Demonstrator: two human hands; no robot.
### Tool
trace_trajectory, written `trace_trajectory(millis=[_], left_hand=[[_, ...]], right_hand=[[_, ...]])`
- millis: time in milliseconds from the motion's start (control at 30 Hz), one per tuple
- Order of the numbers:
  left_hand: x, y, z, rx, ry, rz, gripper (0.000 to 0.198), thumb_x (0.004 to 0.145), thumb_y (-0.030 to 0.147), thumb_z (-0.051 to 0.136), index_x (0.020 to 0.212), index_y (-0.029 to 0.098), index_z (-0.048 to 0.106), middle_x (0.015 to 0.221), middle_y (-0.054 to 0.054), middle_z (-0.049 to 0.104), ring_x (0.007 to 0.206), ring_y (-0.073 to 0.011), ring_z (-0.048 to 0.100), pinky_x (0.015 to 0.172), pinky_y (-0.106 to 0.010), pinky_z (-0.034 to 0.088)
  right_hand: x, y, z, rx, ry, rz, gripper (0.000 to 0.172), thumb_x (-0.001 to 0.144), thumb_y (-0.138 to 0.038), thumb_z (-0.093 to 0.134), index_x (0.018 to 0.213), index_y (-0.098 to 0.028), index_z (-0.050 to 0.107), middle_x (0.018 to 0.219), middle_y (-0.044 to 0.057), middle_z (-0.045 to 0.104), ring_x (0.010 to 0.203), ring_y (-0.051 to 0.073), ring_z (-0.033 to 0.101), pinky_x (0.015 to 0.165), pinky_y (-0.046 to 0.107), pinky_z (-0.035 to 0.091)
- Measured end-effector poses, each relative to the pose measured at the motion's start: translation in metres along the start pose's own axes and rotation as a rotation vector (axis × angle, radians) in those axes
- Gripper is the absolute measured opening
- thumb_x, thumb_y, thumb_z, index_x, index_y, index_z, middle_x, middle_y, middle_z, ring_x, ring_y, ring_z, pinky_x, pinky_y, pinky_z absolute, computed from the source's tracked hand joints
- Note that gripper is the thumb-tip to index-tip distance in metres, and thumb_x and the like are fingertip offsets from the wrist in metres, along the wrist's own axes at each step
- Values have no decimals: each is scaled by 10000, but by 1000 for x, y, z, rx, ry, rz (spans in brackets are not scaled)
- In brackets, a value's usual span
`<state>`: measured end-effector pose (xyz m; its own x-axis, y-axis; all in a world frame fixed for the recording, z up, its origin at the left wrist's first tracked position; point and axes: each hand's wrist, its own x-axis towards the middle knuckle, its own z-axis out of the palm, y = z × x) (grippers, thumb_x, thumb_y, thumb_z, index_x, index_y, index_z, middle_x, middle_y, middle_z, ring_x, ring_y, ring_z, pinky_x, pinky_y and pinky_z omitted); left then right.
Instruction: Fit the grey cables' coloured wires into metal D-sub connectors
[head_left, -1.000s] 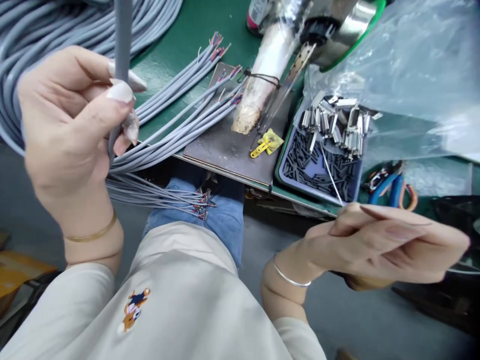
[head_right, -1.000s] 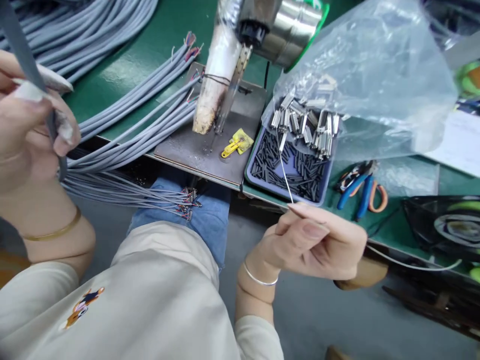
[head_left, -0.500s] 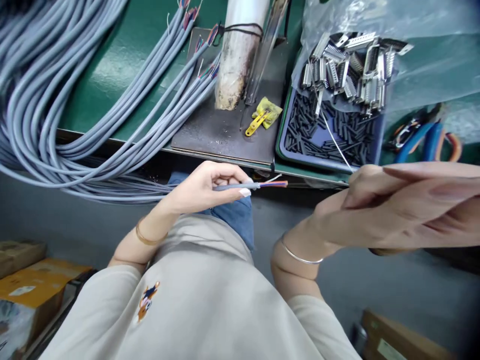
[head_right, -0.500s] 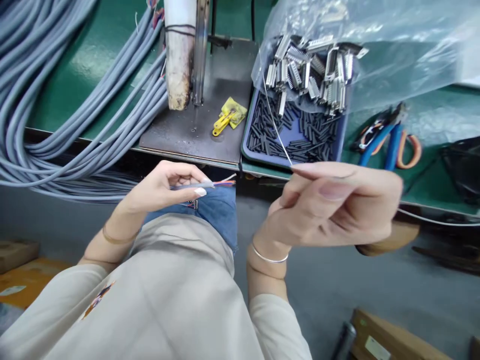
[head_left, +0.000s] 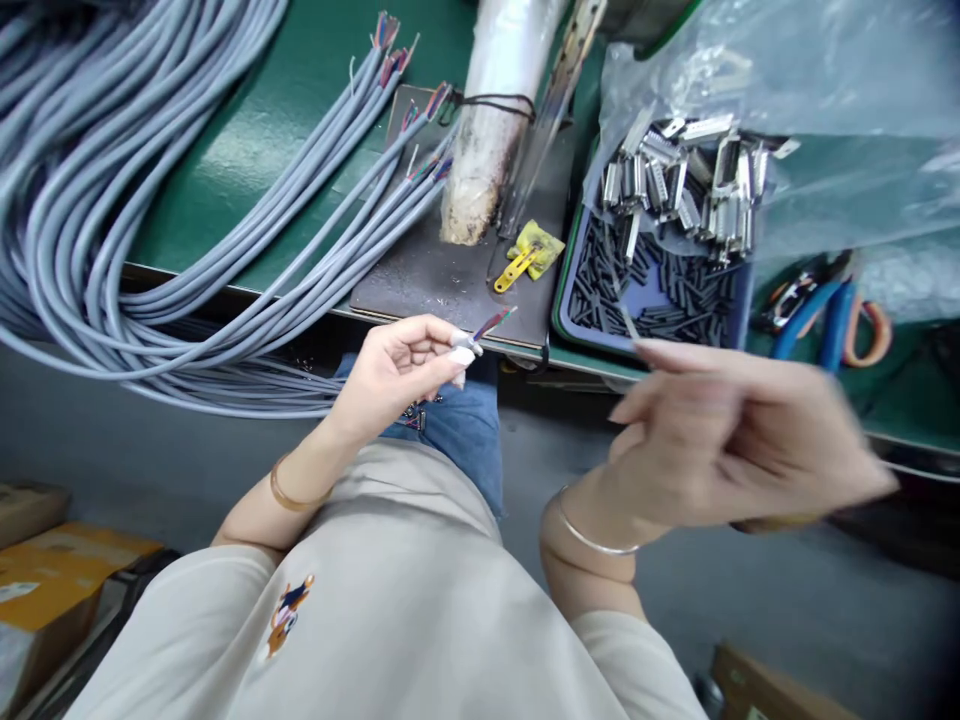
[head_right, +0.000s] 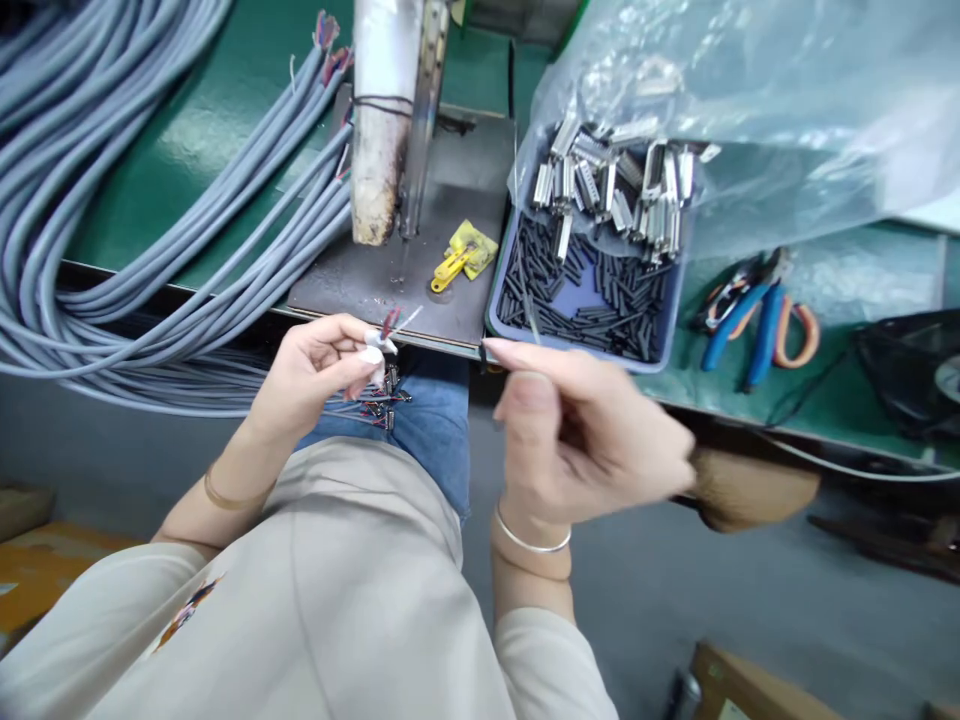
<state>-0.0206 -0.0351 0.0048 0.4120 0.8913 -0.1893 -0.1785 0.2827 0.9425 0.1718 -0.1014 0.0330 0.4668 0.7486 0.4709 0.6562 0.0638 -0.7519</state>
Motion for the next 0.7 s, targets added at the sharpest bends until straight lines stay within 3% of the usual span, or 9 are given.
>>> trace_trajectory(millis=[100, 233, 333, 433, 600, 700], left_hand=[[2, -2, 5, -61, -17, -25, 261, 745, 279, 839, 882, 128, 676, 649, 10, 684, 463, -31, 505, 431, -141, 385], [3, -5, 7, -105, -20, -42, 266, 710, 225, 850, 878, 120, 674, 686, 8, 692, 582, -58, 622, 548, -139, 484], [3, -8, 7, -108, -20, -26, 237, 721, 216, 829, 882, 118, 685, 703, 8, 690, 625, -69, 647, 623, -157, 526], [3, -11, 6, -66, -14, -7, 179, 762, 221, 786, 877, 119, 695, 708, -2, 692, 634, -74, 643, 637, -169, 523], [5, -17, 5, -38, -12, 52, 160, 772, 228, 771, 870, 114, 717, 748, -17, 704, 667, -79, 642, 648, -172, 522], [5, -17, 5, 1, 10, 83, 148, 795, 239, 759, 862, 110, 730, 728, -17, 704, 653, -81, 638, 643, -173, 523]], right_hand=[[-2, -1, 22, 75, -144, -96, 184, 946, -321, 659, 864, -219, 789, 623, -24, 637, 511, 73, 518, 485, 232, 350], [-9, 9, 36, 230, -328, 76, 85, 912, -263, 700, 902, -216, 770, 782, -16, 669, 515, 54, 439, 470, 230, 318], [-12, 14, 40, 310, -280, 174, 68, 887, -282, 729, 904, -225, 760, 816, -12, 668, 539, 58, 465, 457, 222, 309], [-12, 15, 43, 291, -202, 172, 118, 882, -289, 737, 985, -242, 767, 842, -1, 694, 607, 82, 540, 494, 223, 369], [-12, 18, 46, 262, -415, 155, 117, 918, -285, 691, 875, -214, 773, 817, 14, 714, 614, 94, 555, 555, 247, 421], [-10, 19, 44, 280, -287, 148, 122, 928, -289, 683, 914, -221, 783, 781, 1, 690, 653, 95, 569, 548, 231, 388]])
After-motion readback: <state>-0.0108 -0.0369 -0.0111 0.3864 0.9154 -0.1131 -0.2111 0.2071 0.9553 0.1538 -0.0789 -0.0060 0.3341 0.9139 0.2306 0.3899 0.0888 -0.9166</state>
